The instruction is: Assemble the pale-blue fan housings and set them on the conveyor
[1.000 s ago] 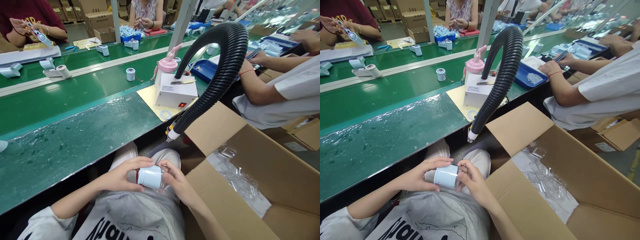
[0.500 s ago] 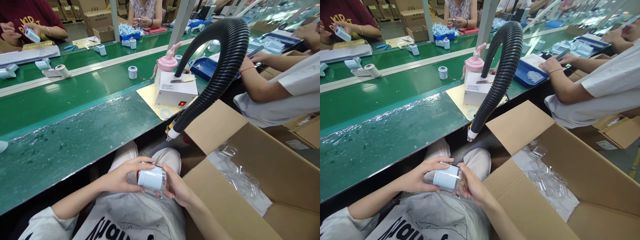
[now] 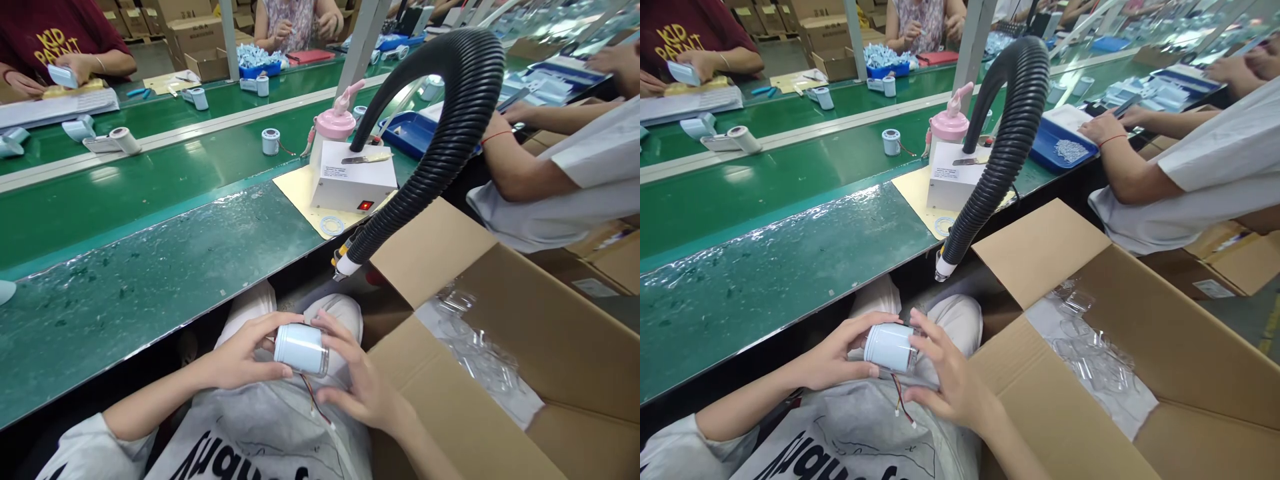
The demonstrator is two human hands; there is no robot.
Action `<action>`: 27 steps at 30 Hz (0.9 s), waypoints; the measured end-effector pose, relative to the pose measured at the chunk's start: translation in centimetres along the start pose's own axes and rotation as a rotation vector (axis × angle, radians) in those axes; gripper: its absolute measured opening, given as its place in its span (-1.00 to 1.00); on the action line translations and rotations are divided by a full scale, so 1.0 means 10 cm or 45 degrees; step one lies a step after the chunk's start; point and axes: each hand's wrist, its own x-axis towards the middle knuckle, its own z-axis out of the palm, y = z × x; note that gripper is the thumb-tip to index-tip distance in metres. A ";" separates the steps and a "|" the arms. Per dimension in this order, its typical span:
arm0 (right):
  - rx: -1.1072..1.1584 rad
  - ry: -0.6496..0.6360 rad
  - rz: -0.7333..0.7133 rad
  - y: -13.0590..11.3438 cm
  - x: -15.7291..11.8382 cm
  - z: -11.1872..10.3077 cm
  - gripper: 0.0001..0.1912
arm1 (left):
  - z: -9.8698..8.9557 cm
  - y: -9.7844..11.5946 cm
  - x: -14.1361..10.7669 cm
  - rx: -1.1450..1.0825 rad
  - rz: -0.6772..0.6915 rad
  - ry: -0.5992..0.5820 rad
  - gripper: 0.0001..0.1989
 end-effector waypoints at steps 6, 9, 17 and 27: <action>0.011 0.280 -0.018 0.36 -0.13 0.17 -0.45 | 0.03 -0.23 0.29 -0.327 -0.116 0.023 -0.20; 0.060 0.588 0.060 0.64 -0.24 0.27 -0.50 | 0.04 -0.43 0.68 -0.476 -0.117 0.029 -0.19; 0.071 0.907 0.083 1.14 -0.22 0.31 -0.66 | 0.05 -0.53 1.43 -0.452 -0.044 -0.048 -0.21; 0.294 0.872 0.206 1.26 -0.07 0.47 -0.58 | -0.13 -0.41 1.30 -0.339 -0.093 0.029 -0.26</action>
